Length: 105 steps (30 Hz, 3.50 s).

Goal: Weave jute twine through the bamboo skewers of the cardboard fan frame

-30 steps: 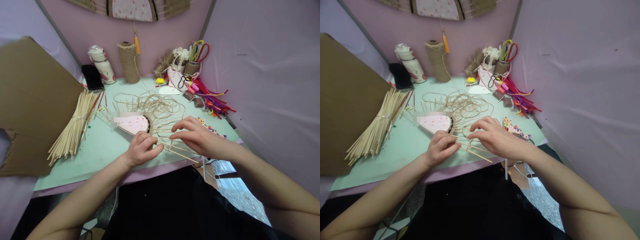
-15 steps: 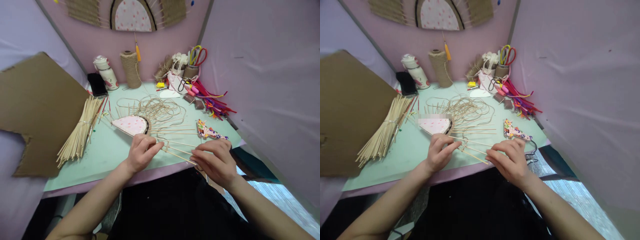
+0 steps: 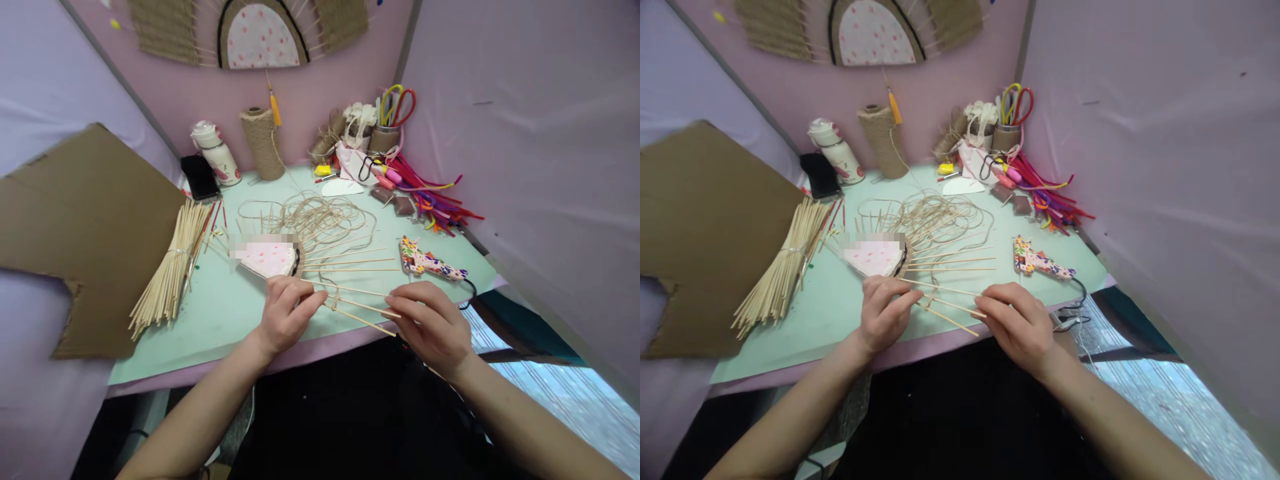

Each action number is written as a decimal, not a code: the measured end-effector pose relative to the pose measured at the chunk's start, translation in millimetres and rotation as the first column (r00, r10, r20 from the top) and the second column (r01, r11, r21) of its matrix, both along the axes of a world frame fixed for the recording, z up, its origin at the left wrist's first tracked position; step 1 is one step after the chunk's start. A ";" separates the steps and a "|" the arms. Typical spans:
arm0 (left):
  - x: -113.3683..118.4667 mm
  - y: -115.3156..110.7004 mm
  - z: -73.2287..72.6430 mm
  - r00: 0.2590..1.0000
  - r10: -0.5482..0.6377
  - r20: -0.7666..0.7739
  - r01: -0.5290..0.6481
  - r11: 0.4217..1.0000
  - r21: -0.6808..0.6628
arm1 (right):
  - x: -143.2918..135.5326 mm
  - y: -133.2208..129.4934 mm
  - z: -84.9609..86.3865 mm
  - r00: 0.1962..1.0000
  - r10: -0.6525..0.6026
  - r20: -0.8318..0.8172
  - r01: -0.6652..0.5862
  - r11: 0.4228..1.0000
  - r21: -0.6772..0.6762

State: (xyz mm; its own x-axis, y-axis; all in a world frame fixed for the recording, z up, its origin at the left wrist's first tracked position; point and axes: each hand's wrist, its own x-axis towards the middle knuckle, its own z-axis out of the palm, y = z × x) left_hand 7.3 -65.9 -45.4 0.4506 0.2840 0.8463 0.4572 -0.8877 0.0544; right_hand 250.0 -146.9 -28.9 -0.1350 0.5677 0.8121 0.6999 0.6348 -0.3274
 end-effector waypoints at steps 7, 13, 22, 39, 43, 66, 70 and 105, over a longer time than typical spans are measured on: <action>13.2 -10.7 8.2 0.998 0.051 0.025 -0.051 0.999 -0.005 | -7.1 -4.6 3.3 0.999 0.016 -0.043 -0.018 0.999 -0.042; 15.7 -12.0 11.6 0.997 -0.023 0.078 0.025 0.999 -0.023 | -10.9 -5.0 6.9 0.996 0.055 -0.065 -0.058 0.997 -0.042; 7.2 -14.9 10.4 0.995 -0.097 0.030 0.099 0.991 -0.093 | -7.1 -5.6 5.4 0.986 0.118 -0.117 -0.132 0.984 -0.121; 9.1 -14.0 4.0 0.998 -0.060 0.005 0.060 0.998 0.014 | -11.8 -7.3 -4.2 0.985 0.126 -0.116 -0.143 0.978 -0.154; 9.0 -16.2 0.6 0.997 -0.075 0.030 0.076 0.996 -0.043 | -12.7 -7.4 -7.2 0.986 0.117 -0.119 -0.136 0.977 -0.164; 6.8 -10.2 -7.9 0.990 -0.139 -0.029 0.136 0.987 -0.082 | -13.4 -9.4 -14.9 0.972 0.057 -0.228 -0.107 0.971 -0.215; 9.5 -11.1 -5.9 0.990 -0.141 0.007 0.141 0.985 -0.096 | -13.6 -9.4 -14.9 0.972 0.059 -0.228 -0.110 0.970 -0.217; 1.1 13.4 32.7 0.618 0.622 0.481 0.784 -0.442 -0.436 | -9.3 -8.8 -24.9 0.953 0.023 -0.303 -0.103 0.962 -0.251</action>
State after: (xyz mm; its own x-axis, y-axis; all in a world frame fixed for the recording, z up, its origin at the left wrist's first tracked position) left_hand 8.4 -52.6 -12.7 0.4515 0.7020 -0.5508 -0.4168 0.7117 0.5654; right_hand 240.6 -155.6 -53.8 0.0451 0.7631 0.6447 0.5076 0.5383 -0.6727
